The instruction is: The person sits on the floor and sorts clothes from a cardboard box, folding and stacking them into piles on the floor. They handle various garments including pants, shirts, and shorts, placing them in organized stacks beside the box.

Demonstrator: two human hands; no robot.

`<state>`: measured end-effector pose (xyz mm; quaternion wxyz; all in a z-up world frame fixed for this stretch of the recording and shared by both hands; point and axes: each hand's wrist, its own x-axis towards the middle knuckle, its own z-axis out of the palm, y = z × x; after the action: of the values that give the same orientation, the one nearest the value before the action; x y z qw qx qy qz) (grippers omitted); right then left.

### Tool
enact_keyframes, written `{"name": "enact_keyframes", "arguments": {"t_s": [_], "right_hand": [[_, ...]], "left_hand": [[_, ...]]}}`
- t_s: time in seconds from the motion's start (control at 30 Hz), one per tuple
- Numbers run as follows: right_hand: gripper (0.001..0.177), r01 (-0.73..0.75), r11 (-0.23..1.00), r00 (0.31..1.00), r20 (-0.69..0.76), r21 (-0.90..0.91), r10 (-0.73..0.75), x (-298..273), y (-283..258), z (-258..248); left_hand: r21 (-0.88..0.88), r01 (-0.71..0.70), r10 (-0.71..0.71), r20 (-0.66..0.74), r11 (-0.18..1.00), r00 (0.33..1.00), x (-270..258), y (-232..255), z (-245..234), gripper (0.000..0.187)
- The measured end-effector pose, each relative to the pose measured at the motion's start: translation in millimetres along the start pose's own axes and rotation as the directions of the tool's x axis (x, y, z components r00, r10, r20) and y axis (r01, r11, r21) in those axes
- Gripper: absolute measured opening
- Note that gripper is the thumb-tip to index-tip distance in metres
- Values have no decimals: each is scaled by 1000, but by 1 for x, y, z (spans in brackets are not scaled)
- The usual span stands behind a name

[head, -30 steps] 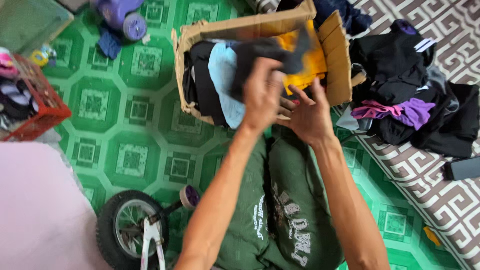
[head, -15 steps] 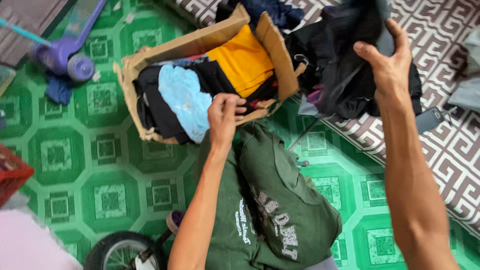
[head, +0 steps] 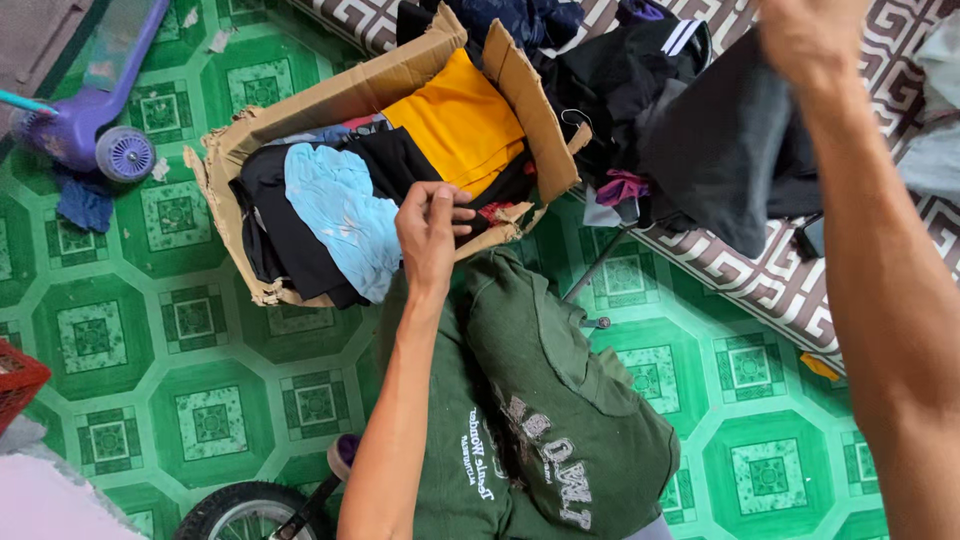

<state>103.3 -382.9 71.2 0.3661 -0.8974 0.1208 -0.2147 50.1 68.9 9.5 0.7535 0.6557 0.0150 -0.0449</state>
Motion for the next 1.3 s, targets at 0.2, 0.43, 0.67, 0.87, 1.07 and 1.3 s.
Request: {"name": "enact_keyframes", "arguments": {"t_s": [0.2,0.43,0.67,0.87,1.07,1.3], "right_hand": [[20,318,948,921,241,-12,-306,-49,-70,68],[18,114,967,862,462,226,-209,-119,-135,192],[51,-22,982,881,468,188,-69,-189,-153,305],[34,-120,957,898,440,263,-8,-201,-150,296],[34,-54,856,891,411,515,-192,-206,-151,295],[44,-721,507,682,615,472,397,-170,-137,269]], "left_hand": [[132,-42,70,-220,990,973,-1,6,-28,18],[820,-49,542,-331,570,772,-14,-22,-100,12],[893,-102,524,-162,439,836,-31,-46,-129,36],[950,-39,417,-99,310,903,-15,-50,-130,45],[735,136,93,-262,665,961,2,-26,-109,35],[369,-126,135,1,921,991,-20,19,-28,34]]}}
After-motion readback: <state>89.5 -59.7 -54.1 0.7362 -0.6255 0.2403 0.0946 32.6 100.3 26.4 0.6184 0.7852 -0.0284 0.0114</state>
